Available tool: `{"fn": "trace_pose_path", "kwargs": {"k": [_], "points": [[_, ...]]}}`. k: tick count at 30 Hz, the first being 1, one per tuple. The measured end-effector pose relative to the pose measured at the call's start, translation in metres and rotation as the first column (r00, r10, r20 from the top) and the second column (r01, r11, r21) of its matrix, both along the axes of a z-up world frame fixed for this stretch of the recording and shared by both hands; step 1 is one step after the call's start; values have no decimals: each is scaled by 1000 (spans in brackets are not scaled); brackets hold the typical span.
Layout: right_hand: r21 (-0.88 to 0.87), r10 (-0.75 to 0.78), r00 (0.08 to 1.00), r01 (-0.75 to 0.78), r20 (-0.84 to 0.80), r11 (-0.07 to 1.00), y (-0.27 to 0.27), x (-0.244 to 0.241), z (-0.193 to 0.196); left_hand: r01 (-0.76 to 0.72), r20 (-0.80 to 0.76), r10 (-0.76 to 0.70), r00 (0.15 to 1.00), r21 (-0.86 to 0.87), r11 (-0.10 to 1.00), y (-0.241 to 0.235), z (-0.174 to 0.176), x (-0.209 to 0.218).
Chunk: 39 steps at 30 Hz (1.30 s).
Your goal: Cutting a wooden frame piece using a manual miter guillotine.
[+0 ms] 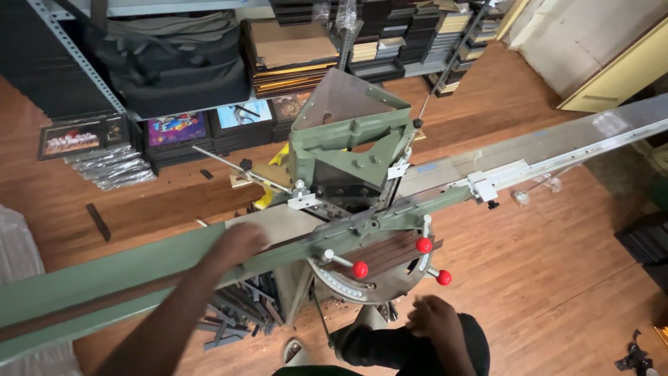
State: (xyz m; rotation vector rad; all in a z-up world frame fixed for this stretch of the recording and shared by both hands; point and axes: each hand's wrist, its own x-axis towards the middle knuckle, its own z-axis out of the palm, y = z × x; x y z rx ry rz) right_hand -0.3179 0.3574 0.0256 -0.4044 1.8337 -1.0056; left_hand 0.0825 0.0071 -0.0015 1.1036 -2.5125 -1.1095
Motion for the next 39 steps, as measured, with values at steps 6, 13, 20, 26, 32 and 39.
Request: {"fn": "trace_pose_path", "kwargs": {"k": [6,13,20,26,32,39], "points": [[22,-140,989,141,-47,990,31,-25,-9,-30,28,29,999,36,999,-5,-6,28],[-13,-67,986,66,-151,998,2,-29,20,-20,-128,32,991,92,996,-1,-3,-71],[43,87,770,-76,-632,996,-28,-79,-32,-13,-17,14,1000,69,998,-4,-3,-74],[277,401,255,-411,-880,869,-59,-98,-67,-2,-102,4,995,22,1000,-4,-23,-72],[661,733,329,-318,-595,680,-104,-100,-38,-64,-48,65,997,17,998,0,2,-73],[704,767,195,-309,-611,640,-100,-148,-105,-27,53,24,998,55,998,-1,26,-81]]}}
